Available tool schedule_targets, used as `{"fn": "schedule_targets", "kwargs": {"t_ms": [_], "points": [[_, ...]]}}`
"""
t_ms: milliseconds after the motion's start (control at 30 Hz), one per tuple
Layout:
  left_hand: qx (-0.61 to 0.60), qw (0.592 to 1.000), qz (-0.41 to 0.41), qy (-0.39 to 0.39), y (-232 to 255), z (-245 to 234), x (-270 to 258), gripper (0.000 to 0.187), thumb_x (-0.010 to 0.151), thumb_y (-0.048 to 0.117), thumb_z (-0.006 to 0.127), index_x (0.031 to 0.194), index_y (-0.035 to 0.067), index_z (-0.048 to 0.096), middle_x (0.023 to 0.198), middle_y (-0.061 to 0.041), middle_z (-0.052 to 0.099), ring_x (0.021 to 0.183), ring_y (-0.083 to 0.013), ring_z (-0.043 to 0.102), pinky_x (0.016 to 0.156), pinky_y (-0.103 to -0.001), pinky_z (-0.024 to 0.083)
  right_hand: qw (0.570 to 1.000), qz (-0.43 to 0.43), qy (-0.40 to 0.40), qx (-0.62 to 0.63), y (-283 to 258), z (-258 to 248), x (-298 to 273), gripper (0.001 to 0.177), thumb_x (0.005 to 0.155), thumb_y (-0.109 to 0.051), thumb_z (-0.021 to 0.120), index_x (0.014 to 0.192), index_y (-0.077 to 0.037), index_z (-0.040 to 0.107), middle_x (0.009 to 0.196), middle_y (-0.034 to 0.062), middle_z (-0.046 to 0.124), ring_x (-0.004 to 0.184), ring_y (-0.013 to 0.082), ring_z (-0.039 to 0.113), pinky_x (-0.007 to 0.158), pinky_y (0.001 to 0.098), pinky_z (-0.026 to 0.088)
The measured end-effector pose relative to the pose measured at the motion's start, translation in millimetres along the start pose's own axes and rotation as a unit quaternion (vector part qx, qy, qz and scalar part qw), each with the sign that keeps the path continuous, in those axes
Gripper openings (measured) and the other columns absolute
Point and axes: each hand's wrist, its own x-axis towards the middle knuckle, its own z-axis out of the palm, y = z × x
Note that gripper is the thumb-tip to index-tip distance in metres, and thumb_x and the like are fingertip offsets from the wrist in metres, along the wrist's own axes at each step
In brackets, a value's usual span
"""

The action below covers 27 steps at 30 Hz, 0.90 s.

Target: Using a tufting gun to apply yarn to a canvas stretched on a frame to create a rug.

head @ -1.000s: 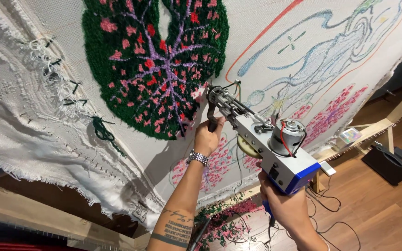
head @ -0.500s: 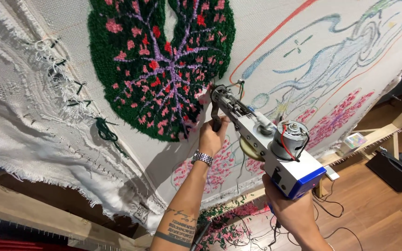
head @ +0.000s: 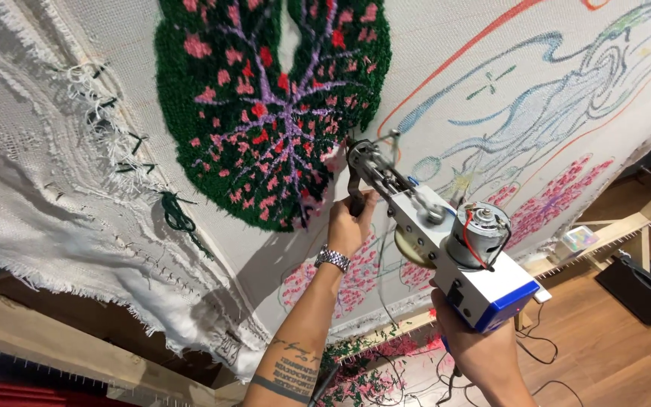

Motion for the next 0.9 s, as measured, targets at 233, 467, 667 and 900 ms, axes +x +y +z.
{"fn": "schedule_targets", "kwargs": {"t_ms": [233,467,667,900], "points": [[0.019,0.999,0.040,0.008,-6,4,6,0.035,0.096,0.037,0.071,0.101,0.002,0.077,0.064,-0.003,0.065,0.058,-0.0100,0.055,0.056,-0.029,0.046,0.999,0.015,0.006,0.029,4,-2,3,0.016,0.088,-0.008,0.070,0.103,-0.002,0.071,0.070,0.0059,0.065,0.052,0.0132,0.056,0.043,0.0304,0.044],[0.013,0.999,0.029,-0.001,9,-1,7,0.033,0.096,0.035,0.071,0.102,0.003,0.077,0.069,-0.005,0.071,0.062,-0.0091,0.062,0.061,-0.028,0.050,0.998,0.051,0.018,-0.018,-10,-3,2,0.016,0.087,-0.010,0.071,0.102,-0.004,0.074,0.066,0.0051,0.066,0.051,0.0138,0.059,0.044,0.0314,0.046],[-0.006,0.998,0.058,-0.002,17,-3,6,0.034,0.097,0.034,0.070,0.103,0.001,0.077,0.075,-0.006,0.074,0.066,-0.0088,0.065,0.062,-0.028,0.051,0.996,0.061,-0.005,0.066,0,-8,7,0.017,0.090,-0.009,0.069,0.104,0.000,0.070,0.063,0.0059,0.058,0.050,0.0143,0.052,0.044,0.0323,0.042],[-0.092,0.994,-0.016,-0.059,14,13,-9,0.034,0.099,0.030,0.071,0.110,-0.001,0.075,0.084,-0.007,0.074,0.064,-0.0079,0.059,0.060,-0.027,0.048,0.999,0.045,-0.011,0.025,-13,-51,6,0.022,0.087,-0.005,0.068,0.108,-0.001,0.069,0.063,0.0087,0.059,0.051,0.0167,0.055,0.045,0.0329,0.045]]}}
